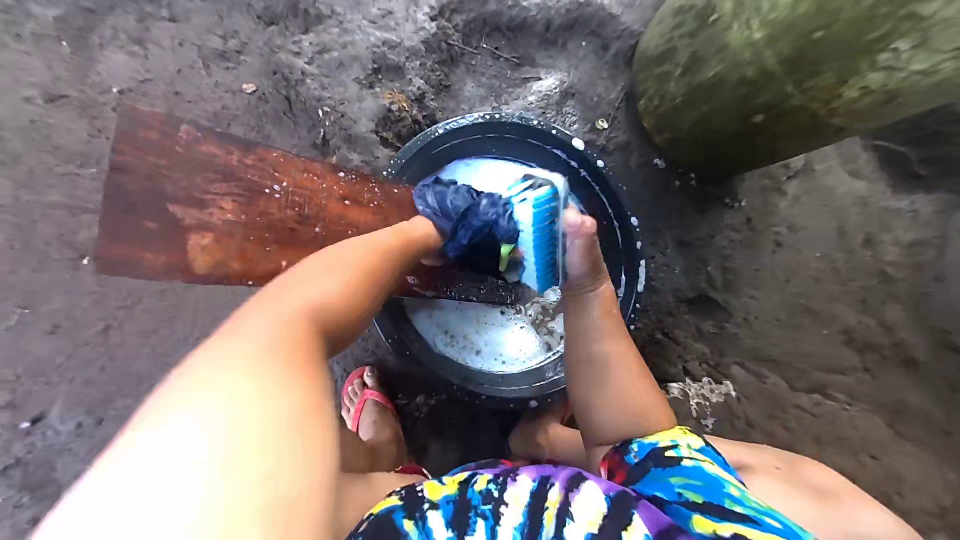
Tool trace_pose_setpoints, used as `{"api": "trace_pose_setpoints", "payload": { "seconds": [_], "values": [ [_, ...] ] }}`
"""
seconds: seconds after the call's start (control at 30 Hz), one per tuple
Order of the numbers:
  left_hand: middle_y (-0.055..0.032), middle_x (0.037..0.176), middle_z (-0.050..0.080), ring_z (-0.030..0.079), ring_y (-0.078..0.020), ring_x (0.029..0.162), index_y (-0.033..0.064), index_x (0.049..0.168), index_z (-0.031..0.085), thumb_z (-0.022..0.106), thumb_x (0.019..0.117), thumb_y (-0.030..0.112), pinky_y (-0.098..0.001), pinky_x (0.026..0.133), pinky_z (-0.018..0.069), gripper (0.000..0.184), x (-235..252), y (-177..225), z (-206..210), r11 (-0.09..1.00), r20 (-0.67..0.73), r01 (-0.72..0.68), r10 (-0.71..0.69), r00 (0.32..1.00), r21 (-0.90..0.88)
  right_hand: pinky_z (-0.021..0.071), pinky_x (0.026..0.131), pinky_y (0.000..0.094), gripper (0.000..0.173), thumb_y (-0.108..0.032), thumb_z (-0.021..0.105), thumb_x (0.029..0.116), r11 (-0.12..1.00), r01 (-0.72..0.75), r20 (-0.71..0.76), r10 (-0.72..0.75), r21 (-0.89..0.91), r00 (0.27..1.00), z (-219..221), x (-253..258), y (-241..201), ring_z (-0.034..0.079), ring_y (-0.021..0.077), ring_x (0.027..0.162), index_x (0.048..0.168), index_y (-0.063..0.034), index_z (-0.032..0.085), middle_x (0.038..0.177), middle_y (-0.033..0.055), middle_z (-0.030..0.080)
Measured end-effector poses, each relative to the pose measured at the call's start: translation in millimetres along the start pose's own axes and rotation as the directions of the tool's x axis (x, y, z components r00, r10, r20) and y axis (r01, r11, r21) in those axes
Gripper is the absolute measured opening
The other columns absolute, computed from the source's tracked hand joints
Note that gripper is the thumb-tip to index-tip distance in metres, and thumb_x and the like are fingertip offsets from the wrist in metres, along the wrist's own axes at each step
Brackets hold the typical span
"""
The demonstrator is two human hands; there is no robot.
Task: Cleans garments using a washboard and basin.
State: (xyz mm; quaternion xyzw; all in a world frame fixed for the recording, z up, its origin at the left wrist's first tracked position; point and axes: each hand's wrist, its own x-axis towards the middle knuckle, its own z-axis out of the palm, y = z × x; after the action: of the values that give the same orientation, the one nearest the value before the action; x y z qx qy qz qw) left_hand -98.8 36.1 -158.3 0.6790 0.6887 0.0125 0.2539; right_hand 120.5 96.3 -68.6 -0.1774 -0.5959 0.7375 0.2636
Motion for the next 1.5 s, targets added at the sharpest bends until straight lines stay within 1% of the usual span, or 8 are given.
{"api": "trace_pose_setpoints", "payload": {
  "seconds": [0.07,0.33,0.53,0.67,0.9,1.1,1.33,1.5],
  "values": [
    [-0.0275,0.122,0.067,0.062,-0.0455,0.119,-0.0017,0.116,0.069,0.061,0.0995,0.031,-0.0643,0.102,0.0465,0.037,26,7,-24,0.996,-0.247,0.085,-0.088,0.965,-0.025,0.0597,0.084,0.0281,0.090,-0.072,0.067,0.0809,0.999,-0.039,0.201,0.045,-0.034,0.979,3,-1,-3,0.068,0.0062,0.099,0.142,-0.0081,0.052,0.119,-0.0030,0.070],
    [-0.0209,0.098,0.068,0.065,-0.0356,0.096,-0.0013,0.102,0.068,0.069,0.0922,0.000,-0.0585,0.085,0.0506,0.010,-78,-31,-73,0.958,0.123,0.135,-0.107,0.987,-0.253,0.0572,0.092,0.0415,0.071,-0.032,0.062,0.0897,0.971,-0.205,0.286,0.232,-0.122,0.930,60,5,72,0.067,0.0213,0.107,0.149,0.0024,0.043,0.129,0.0186,0.064],
    [0.0023,0.115,0.067,0.066,-0.0093,0.103,0.0183,0.139,0.044,0.046,0.0906,0.014,-0.0368,0.090,0.0579,0.049,-164,-56,-49,0.167,0.022,0.100,-0.417,0.908,-0.981,0.0549,0.098,0.0450,0.069,-0.038,0.062,0.0917,0.947,-0.174,0.128,0.215,-0.269,0.968,50,-7,116,0.065,0.0256,0.117,0.147,0.0011,0.050,0.138,0.0218,0.060],
    [-0.0196,0.122,0.066,0.067,-0.0298,0.112,0.0033,0.146,0.043,0.069,0.0965,0.015,-0.0543,0.097,0.0545,0.057,-147,-52,-54,0.574,-0.046,0.365,-0.578,0.815,-0.733,0.0534,0.102,0.0498,0.058,-0.034,0.059,0.1032,0.869,-0.406,-0.533,0.209,-0.284,0.820,-19,-7,146,0.064,0.0300,0.120,0.150,-0.0016,0.046,0.136,0.0227,0.061],
    [-0.0351,0.148,0.046,0.049,-0.0534,0.134,0.0178,0.167,0.006,0.058,0.1013,0.022,-0.0714,0.104,0.0410,0.084,-134,-54,-62,0.746,-0.308,0.497,-0.647,0.697,-0.443,0.0420,0.111,0.0590,0.067,-0.042,0.076,0.0916,0.635,-0.636,-0.619,0.300,-0.438,0.726,-66,7,168,0.045,0.0418,0.138,0.149,-0.0159,0.055,0.151,0.0263,0.045],
    [-0.0167,0.129,0.066,0.055,-0.0413,0.130,0.0209,0.127,0.072,0.080,0.0881,0.026,-0.0668,0.108,0.0372,0.040,-131,-44,12,0.967,-0.216,-0.200,0.232,0.949,0.160,0.0497,0.102,0.0606,0.078,-0.047,0.075,0.0905,0.367,-0.679,-0.667,0.182,-0.636,0.723,-63,34,146,0.056,0.0419,0.129,0.155,-0.0150,0.047,0.147,0.0254,0.050],
    [-0.0107,0.123,0.070,0.061,-0.0325,0.126,0.0103,0.101,0.076,0.061,0.0937,0.004,-0.0591,0.109,0.0428,0.018,-150,-75,11,0.929,-0.200,-0.368,0.369,0.908,0.043,0.0426,0.111,0.0600,0.077,-0.044,0.075,0.0911,0.493,-0.679,-0.759,0.055,-0.544,0.648,-102,17,137,0.048,0.0470,0.136,0.155,-0.0117,0.046,0.149,0.0308,0.047],
    [-0.0150,0.153,0.052,0.049,-0.0371,0.142,0.0185,0.132,0.069,0.070,0.0931,0.028,-0.0669,0.116,0.0308,0.040,-160,-63,20,0.943,-0.196,-0.317,0.332,0.923,0.105,0.0424,0.113,0.0578,0.080,-0.046,0.060,0.1006,0.472,-0.864,-0.969,0.072,-0.176,0.237,-93,-78,177,0.047,0.0463,0.139,0.161,-0.0049,0.027,0.153,0.0323,0.042]
  ]
}}
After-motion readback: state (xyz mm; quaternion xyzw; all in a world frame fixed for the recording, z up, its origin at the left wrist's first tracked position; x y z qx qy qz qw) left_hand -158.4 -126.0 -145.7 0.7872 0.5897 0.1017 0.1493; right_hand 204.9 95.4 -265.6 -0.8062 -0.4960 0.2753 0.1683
